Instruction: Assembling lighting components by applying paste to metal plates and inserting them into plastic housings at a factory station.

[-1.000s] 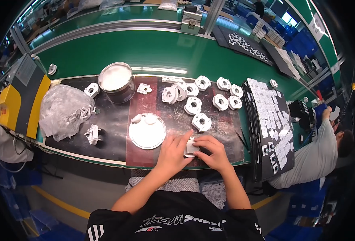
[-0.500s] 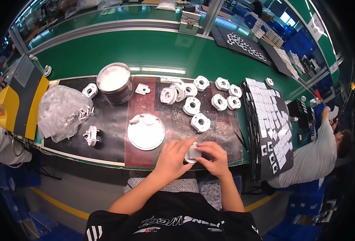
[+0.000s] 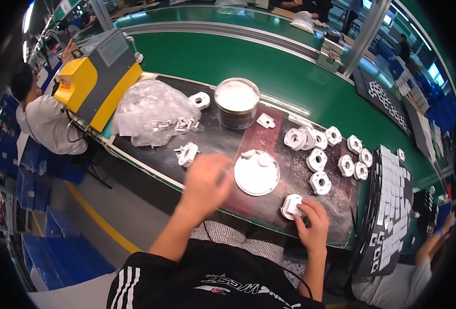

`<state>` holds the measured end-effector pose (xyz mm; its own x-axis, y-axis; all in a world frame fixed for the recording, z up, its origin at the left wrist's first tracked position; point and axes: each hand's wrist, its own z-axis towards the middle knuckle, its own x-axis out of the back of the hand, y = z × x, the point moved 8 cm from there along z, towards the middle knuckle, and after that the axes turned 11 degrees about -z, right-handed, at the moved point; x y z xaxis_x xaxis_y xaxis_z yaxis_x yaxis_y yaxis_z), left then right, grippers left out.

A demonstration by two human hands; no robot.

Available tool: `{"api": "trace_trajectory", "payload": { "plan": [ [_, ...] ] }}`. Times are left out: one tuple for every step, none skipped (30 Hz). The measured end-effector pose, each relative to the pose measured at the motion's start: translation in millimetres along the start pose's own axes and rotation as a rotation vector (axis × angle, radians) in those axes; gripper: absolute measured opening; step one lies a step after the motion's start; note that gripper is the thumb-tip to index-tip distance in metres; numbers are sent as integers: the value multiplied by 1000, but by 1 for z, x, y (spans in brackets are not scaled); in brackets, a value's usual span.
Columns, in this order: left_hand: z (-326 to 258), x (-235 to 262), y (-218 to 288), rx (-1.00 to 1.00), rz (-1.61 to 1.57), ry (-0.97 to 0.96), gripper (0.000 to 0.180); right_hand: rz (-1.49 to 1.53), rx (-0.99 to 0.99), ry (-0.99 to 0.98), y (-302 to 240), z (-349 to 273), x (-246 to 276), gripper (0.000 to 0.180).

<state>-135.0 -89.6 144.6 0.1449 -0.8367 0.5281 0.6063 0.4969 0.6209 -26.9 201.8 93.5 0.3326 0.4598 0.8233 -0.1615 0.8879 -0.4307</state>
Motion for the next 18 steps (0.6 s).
{"api": "trace_trajectory", "payload": {
  "plan": [
    [3,24,-26,59,51,65,23,2,-1,-13,1,-1,-2,36],
    [6,42,-50,109,152,109,23,8,7,-8,0,-3,-3,36],
    [5,57,-84,121,260,119,24,46,-42,18,1,-4,-2,39],
    [9,67,-106,136,320,96,25,79,-98,43,4,-8,2,42],
    [12,79,-123,153,388,78,27,64,-78,71,3,-9,7,42],
    [17,79,-138,153,406,27,29,63,-76,77,4,-12,10,42],
    [21,81,-150,153,431,-22,31,66,-74,118,6,-15,15,40],
    [22,78,-165,153,477,-78,32,63,-77,160,6,-19,20,38],
    [23,79,-176,144,477,-78,32,73,-88,176,6,-21,22,34],
    [26,72,-184,158,500,-150,30,66,-100,185,5,-23,25,34],
    [29,66,-193,172,522,-223,29,93,-112,181,2,-25,27,33],
    [30,64,-198,184,522,-221,22,121,-125,178,0,-26,28,32],
    [31,62,-200,167,512,-231,19,130,-130,180,0,-28,27,31],
    [32,60,-201,151,503,-240,17,138,-131,173,-2,-29,27,29],
    [32,61,-201,124,504,-220,14,147,-129,166,-4,-30,28,27],
    [33,60,-198,119,501,-215,14,161,-142,162,-4,-31,27,25],
    [36,60,-188,112,499,-210,13,149,-156,174,-4,-31,29,25],
    [37,63,-173,92,473,-158,11,158,-139,181,-7,-30,30,27]
  ]
}}
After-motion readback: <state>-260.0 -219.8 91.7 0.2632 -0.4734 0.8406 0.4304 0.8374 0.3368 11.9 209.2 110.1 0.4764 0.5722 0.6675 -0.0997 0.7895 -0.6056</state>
